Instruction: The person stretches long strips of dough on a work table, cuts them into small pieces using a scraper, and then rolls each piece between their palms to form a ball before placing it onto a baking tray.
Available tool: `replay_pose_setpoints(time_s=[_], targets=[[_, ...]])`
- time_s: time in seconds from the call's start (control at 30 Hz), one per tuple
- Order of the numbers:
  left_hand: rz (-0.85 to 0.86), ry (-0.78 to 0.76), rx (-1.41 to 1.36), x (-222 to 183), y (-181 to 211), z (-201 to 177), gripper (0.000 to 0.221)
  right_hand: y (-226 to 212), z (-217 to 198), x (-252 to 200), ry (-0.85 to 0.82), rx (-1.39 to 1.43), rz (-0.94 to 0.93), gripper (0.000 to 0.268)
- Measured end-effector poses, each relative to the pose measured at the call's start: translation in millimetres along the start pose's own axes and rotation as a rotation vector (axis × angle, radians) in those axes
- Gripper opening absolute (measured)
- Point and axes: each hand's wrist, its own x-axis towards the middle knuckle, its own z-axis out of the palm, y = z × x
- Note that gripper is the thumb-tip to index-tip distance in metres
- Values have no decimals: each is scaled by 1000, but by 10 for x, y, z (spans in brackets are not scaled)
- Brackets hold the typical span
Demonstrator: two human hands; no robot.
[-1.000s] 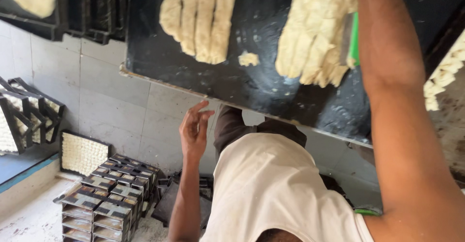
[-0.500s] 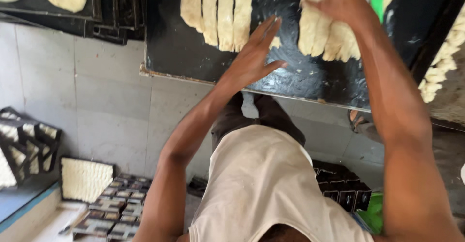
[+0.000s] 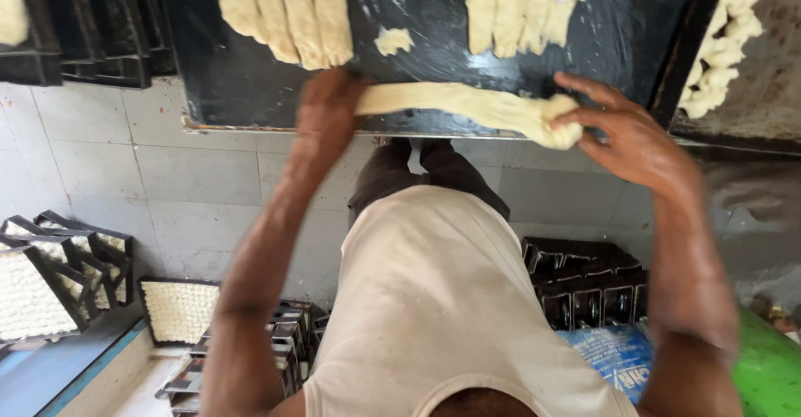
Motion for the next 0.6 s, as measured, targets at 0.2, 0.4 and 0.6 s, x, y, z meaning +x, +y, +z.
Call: replay_pose_setpoints(time_s=[0.2, 0.4, 0.6], targets=[[287, 124, 371, -132, 222, -72, 101, 340, 326, -261, 218, 102, 263, 52], [665, 62, 201, 485, 936, 1447, 113, 279, 634, 71, 219, -100, 71, 69], [829, 154, 509, 695, 1208, 2328, 87, 637, 609, -134, 320, -136, 180, 40]])
